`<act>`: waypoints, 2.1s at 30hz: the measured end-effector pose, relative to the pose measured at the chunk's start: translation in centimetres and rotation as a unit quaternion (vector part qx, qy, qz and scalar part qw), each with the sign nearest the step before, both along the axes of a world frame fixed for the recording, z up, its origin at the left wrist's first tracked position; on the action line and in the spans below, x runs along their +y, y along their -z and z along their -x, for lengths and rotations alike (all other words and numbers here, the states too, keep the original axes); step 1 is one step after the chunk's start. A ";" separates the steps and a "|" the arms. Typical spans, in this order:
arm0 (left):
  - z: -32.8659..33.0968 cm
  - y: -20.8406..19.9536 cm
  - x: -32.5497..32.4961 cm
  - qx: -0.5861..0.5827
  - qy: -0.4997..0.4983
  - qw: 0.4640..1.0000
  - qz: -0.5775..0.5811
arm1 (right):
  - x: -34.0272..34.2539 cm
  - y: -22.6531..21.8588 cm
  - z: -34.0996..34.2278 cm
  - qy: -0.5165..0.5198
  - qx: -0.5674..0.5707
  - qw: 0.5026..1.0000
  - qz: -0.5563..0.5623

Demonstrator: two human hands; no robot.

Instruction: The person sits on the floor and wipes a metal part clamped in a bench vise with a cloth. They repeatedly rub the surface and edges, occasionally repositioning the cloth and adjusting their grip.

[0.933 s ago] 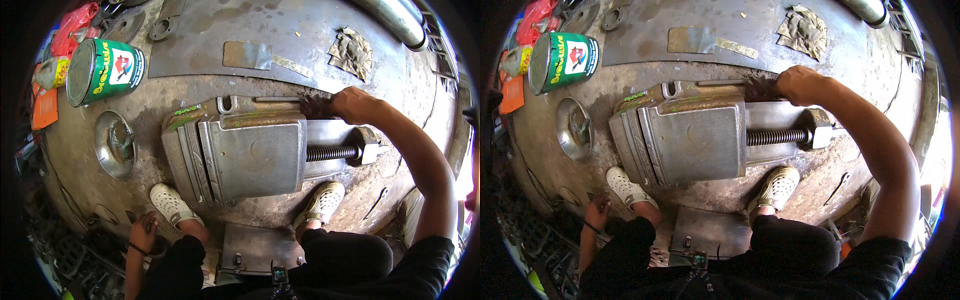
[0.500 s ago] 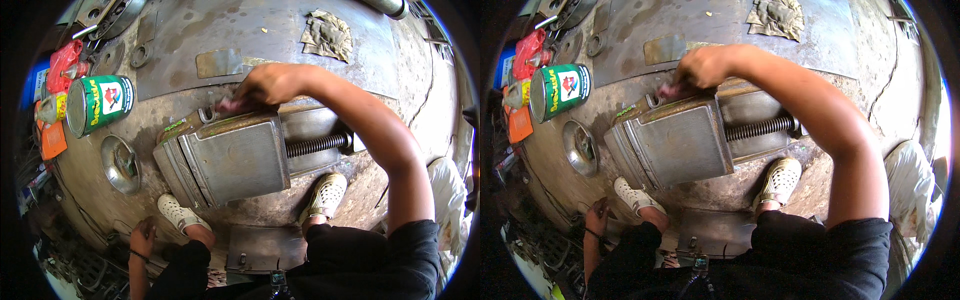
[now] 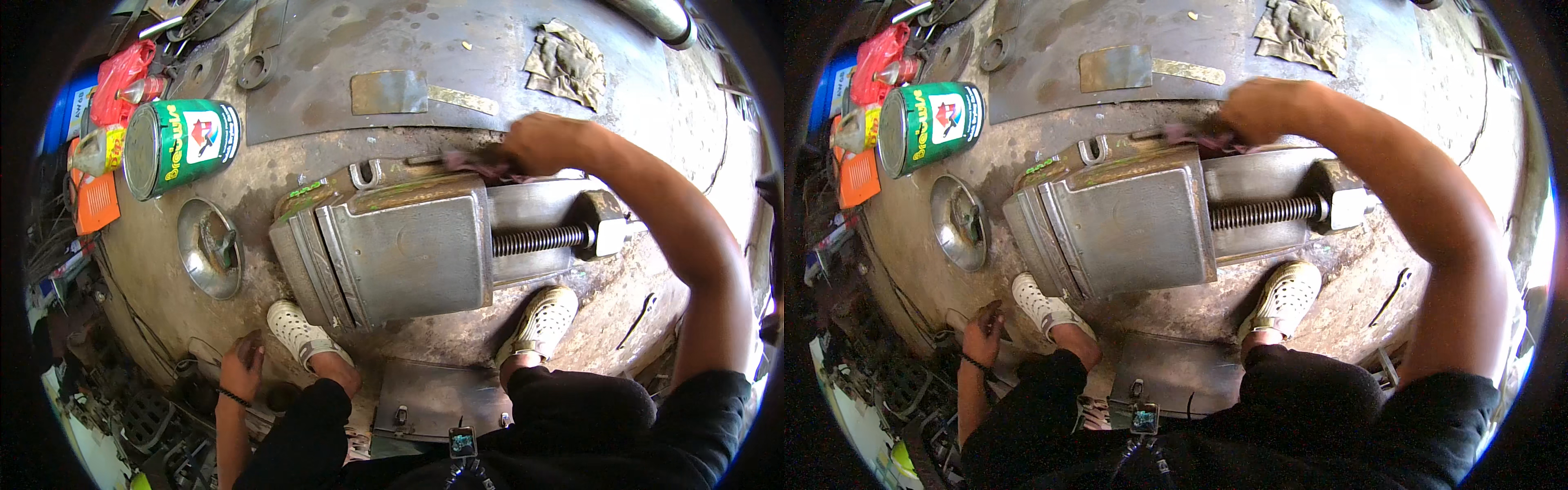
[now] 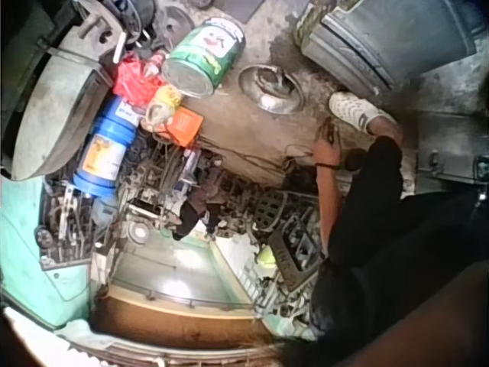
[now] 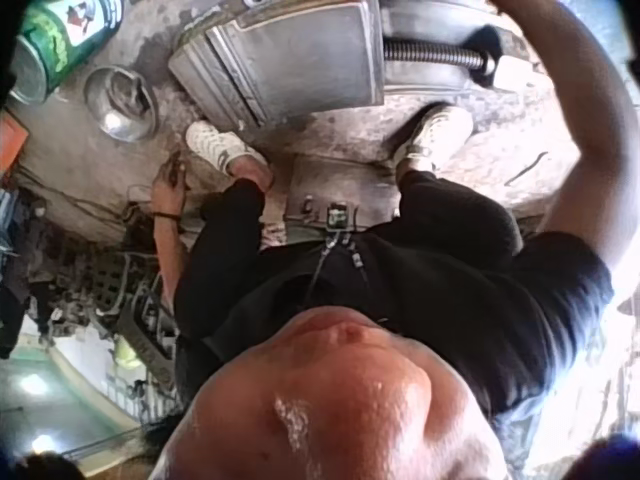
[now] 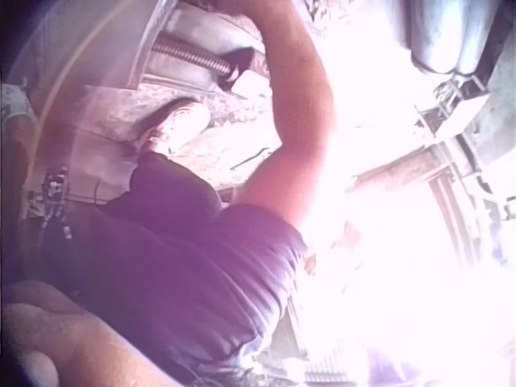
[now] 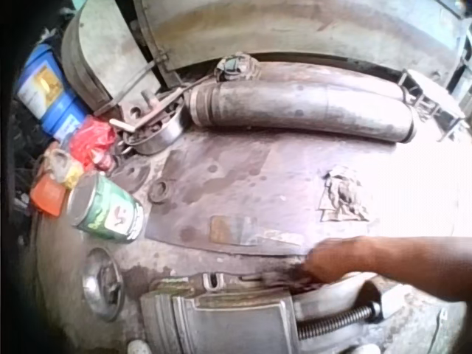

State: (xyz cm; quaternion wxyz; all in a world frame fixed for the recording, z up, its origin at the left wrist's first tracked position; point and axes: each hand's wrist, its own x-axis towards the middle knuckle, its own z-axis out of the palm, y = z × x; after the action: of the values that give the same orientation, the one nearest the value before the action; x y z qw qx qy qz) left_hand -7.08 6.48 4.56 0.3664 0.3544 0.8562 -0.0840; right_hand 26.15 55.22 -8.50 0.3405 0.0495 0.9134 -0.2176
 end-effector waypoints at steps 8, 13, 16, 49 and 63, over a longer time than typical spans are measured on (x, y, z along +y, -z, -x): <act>1.7 -3.0 -1.1 0.010 0.016 0.999 0.041 | 2.1 -5.2 -8.2 0.239 -0.005 0.971 0.025; 0.8 -5.6 4.5 0.054 0.024 0.997 -0.042 | 1.1 -5.2 -1.3 0.264 0.132 0.892 0.342; -1.6 -5.0 9.7 0.047 0.049 0.991 -0.118 | -0.6 -2.8 5.2 0.114 0.152 0.958 0.213; -21.7 12.4 24.1 0.130 0.061 0.846 -0.513 | 4.2 -4.5 -11.9 0.257 0.137 0.954 0.075; -22.1 12.5 24.7 0.183 0.102 0.846 -0.490 | 1.7 4.0 -1.8 0.072 0.005 0.991 0.109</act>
State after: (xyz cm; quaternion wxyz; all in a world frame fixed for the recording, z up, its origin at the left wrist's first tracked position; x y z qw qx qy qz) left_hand 15.00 31.15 -7.98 -0.0287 0.5511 0.7967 0.2463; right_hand 27.93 56.94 -12.50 0.3223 0.0770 0.8801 -0.3399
